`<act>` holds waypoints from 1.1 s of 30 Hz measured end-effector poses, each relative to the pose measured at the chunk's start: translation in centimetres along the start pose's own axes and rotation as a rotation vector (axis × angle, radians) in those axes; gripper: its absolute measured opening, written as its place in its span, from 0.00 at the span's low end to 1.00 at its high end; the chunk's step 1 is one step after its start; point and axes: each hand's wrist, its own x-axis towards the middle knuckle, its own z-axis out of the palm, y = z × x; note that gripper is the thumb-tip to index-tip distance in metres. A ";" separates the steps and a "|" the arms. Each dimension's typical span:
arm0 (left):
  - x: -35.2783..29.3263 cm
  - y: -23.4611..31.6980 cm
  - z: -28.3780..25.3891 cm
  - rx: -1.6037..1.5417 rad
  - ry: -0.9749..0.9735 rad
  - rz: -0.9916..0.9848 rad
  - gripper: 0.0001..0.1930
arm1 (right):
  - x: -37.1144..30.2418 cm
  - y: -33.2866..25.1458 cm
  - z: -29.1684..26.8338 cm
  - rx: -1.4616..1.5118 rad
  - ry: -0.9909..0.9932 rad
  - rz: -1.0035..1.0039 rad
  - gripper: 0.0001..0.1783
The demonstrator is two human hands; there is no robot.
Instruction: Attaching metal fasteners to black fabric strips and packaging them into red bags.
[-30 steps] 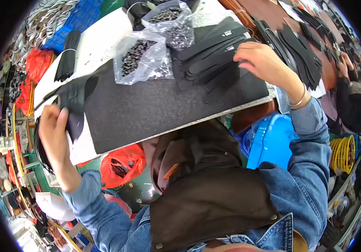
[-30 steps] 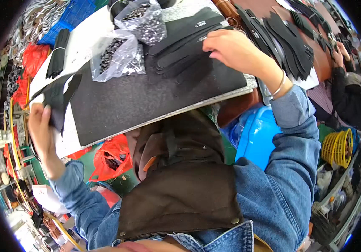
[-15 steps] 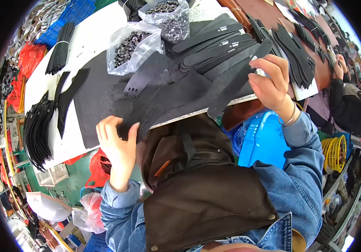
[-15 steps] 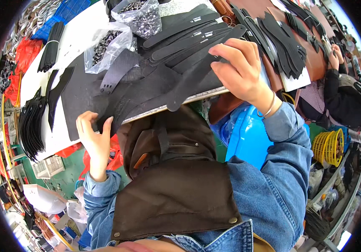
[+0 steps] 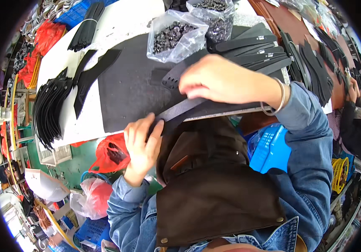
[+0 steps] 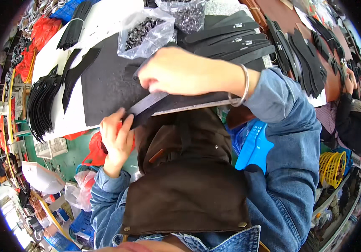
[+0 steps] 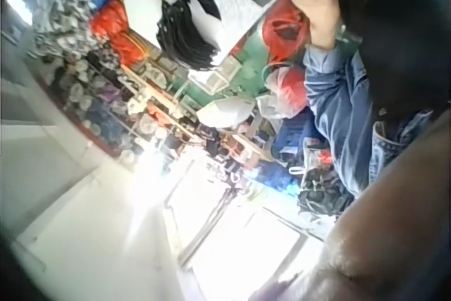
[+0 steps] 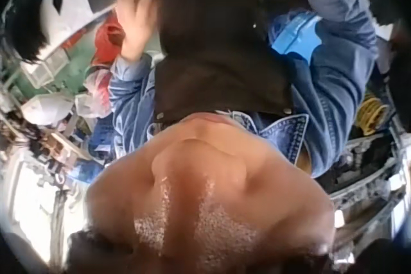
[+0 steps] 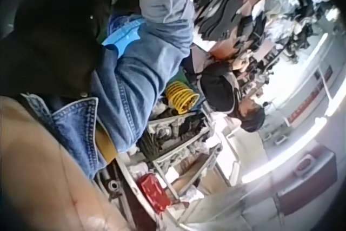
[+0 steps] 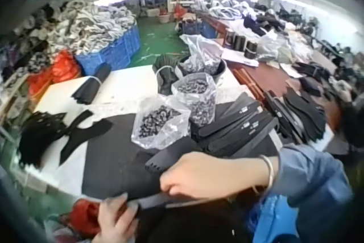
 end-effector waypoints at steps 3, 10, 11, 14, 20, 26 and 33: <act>0.1 -0.1 0.0 0.011 0.024 0.023 0.20 | 1.3 3.1 -4.2 -0.711 0.359 0.019 0.08; 0.1 0.0 0.1 0.005 0.066 0.050 0.19 | 2.5 7.2 -10.2 -0.966 -0.050 0.536 0.04; 0.2 0.0 0.1 0.001 0.059 0.049 0.19 | 2.4 8.4 -10.1 -0.935 0.049 0.402 0.05; 0.3 0.5 -0.3 -0.028 0.041 0.017 0.19 | 2.6 9.4 -10.4 -0.769 0.168 0.317 0.05; 1.9 1.6 -1.9 -0.120 -0.004 -0.084 0.18 | 2.6 6.8 -11.1 -0.438 0.457 0.331 0.05; 3.7 2.2 -4.7 -0.745 -0.016 -0.547 0.11 | 0.0 -4.6 -3.9 0.024 0.348 0.189 0.02; 5.9 4.0 -5.4 -1.140 0.055 -0.750 0.09 | -1.0 -6.3 2.1 0.101 0.451 -0.048 0.06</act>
